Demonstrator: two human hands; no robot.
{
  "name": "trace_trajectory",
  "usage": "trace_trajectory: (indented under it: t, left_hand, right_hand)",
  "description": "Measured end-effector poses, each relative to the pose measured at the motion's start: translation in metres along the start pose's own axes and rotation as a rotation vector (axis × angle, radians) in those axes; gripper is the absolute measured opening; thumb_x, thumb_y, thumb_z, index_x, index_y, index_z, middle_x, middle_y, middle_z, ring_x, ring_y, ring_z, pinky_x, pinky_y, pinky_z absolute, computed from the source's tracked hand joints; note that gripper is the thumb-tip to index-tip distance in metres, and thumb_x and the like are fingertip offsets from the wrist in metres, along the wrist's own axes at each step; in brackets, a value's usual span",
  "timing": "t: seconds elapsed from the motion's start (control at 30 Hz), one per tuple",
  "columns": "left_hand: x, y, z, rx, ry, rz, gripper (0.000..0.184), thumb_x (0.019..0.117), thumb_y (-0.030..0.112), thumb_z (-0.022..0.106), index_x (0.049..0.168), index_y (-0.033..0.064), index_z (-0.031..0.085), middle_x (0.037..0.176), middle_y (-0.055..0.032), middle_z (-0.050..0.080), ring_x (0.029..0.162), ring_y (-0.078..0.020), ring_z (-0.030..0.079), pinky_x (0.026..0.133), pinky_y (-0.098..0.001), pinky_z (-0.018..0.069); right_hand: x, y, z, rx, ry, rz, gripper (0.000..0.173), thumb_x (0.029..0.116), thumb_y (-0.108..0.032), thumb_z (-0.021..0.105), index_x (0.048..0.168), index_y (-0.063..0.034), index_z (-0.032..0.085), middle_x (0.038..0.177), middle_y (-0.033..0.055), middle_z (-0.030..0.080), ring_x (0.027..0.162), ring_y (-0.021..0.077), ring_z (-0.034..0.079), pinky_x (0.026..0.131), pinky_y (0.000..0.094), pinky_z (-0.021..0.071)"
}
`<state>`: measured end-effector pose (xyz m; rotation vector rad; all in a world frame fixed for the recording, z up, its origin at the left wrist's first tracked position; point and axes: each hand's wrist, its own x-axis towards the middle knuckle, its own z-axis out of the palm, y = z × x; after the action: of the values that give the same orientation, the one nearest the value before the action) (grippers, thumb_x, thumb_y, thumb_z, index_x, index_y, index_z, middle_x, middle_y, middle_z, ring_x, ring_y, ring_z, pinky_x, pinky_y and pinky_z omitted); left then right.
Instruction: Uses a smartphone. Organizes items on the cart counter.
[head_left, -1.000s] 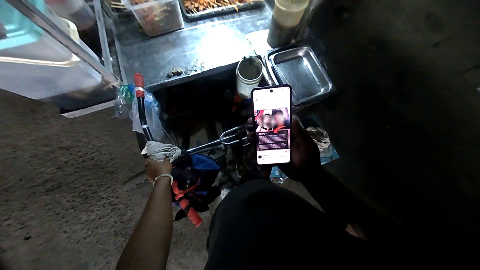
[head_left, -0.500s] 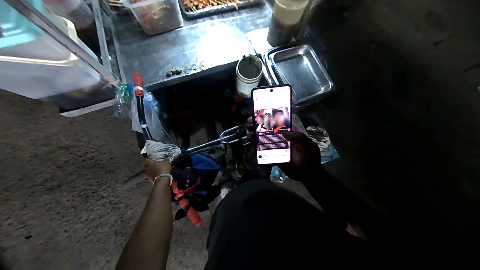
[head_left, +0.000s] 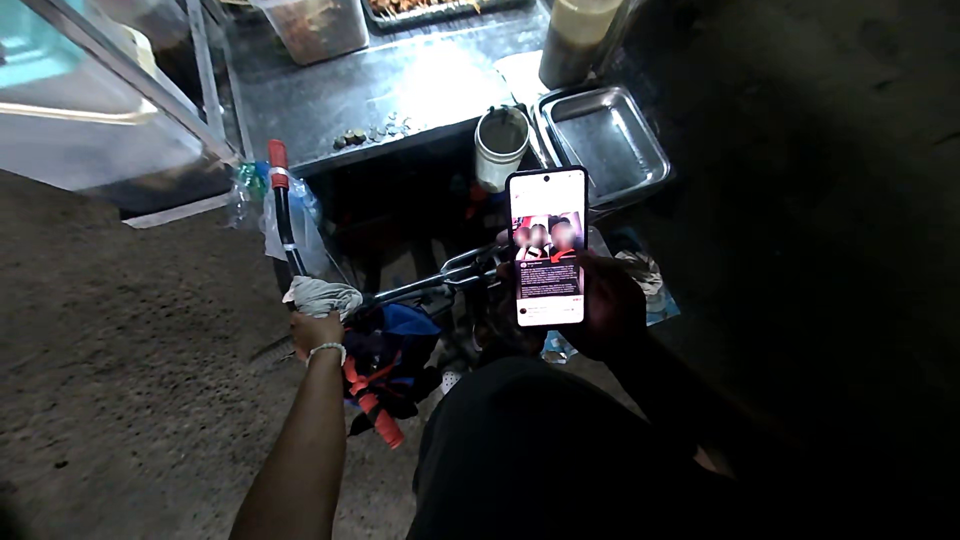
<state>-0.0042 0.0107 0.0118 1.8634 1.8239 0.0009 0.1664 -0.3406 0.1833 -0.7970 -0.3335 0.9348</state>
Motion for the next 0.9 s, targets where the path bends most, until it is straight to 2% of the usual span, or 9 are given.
trace_trajectory:
  t: [0.17, 0.23, 0.43, 0.57, 0.67, 0.8, 0.9]
  left_hand:
    - [0.0003, 0.0004, 0.0001, 0.009, -0.005, 0.001, 0.077, 0.0941, 0.029, 0.072, 0.151, -0.0067, 0.035, 0.143, -0.032, 0.053, 0.134, -0.0439, 0.053, 0.11, -0.0575, 0.0427]
    - [0.0019, -0.0002, 0.0012, 0.014, -0.004, -0.004, 0.078, 0.0939, 0.03, 0.072, 0.152, -0.0064, 0.035, 0.143, -0.0318, 0.053, 0.133, -0.0434, 0.054, 0.109, -0.057, 0.043]
    - [0.0018, 0.0, 0.0011, 0.014, -0.004, -0.012, 0.076, 0.0944, 0.029, 0.071, 0.152, -0.0061, 0.035, 0.143, -0.0321, 0.052, 0.133, -0.0434, 0.053, 0.11, -0.0578, 0.0421]
    - [0.0011, 0.0012, 0.0003, 0.019, -0.008, -0.007, 0.074, 0.095, 0.029, 0.07, 0.151, -0.0066, 0.037, 0.142, -0.032, 0.053, 0.133, -0.0435, 0.053, 0.11, -0.0578, 0.0423]
    - [0.0012, 0.0008, 0.0001, 0.018, -0.006, -0.014, 0.074, 0.0946, 0.03, 0.071, 0.151, -0.0061, 0.038, 0.142, -0.0317, 0.053, 0.133, -0.0434, 0.054, 0.108, -0.0581, 0.0434]
    - [0.0014, 0.0009, 0.0001, 0.009, -0.006, -0.008, 0.076, 0.0939, 0.029, 0.072, 0.151, -0.0068, 0.037, 0.143, -0.032, 0.053, 0.133, -0.0437, 0.054, 0.109, -0.0582, 0.0431]
    - [0.0019, 0.0005, 0.0005, 0.016, -0.002, -0.008, 0.076, 0.0937, 0.03, 0.072, 0.151, -0.0058, 0.037, 0.142, -0.0313, 0.054, 0.133, -0.0435, 0.054, 0.108, -0.0583, 0.0438]
  right_hand:
    - [0.0007, -0.0009, 0.0008, 0.016, -0.02, -0.003, 0.051, 0.1051, -0.05, 0.047, 0.137, -0.0123, 0.056, 0.129, 0.0212, 0.066, 0.093, 0.0327, 0.075, 0.06, 0.0435, 0.0643]
    - [0.0008, -0.0013, 0.003, 0.01, 0.008, -0.012, 0.051, 0.1052, -0.05, 0.046, 0.138, -0.0126, 0.056, 0.13, 0.02, 0.066, 0.098, 0.0315, 0.074, 0.065, 0.0438, 0.0645]
    - [0.0012, -0.0016, 0.0034, 0.027, 0.023, 0.001, 0.053, 0.1026, -0.052, 0.051, 0.138, -0.0132, 0.056, 0.13, 0.021, 0.065, 0.098, 0.0332, 0.074, 0.062, 0.0442, 0.0641]
    - [0.0012, -0.0023, 0.0033, 0.029, 0.014, 0.0, 0.052, 0.104, -0.052, 0.048, 0.139, -0.0139, 0.056, 0.131, 0.0197, 0.065, 0.101, 0.032, 0.073, 0.065, 0.0438, 0.0644]
    - [0.0014, -0.0023, 0.0033, 0.037, -0.011, 0.0, 0.052, 0.1035, -0.054, 0.049, 0.139, -0.0153, 0.055, 0.13, 0.02, 0.065, 0.097, 0.0327, 0.074, 0.061, 0.0438, 0.0643]
    - [0.0017, -0.0026, 0.0039, 0.038, 0.0, -0.009, 0.052, 0.1028, -0.052, 0.052, 0.139, -0.0145, 0.056, 0.131, 0.0192, 0.065, 0.102, 0.0317, 0.073, 0.067, 0.0442, 0.0647]
    - [0.0023, -0.0026, 0.0045, 0.03, -0.008, -0.006, 0.053, 0.1025, -0.054, 0.052, 0.138, -0.0154, 0.056, 0.13, 0.0198, 0.066, 0.1, 0.0321, 0.074, 0.064, 0.0438, 0.0648]
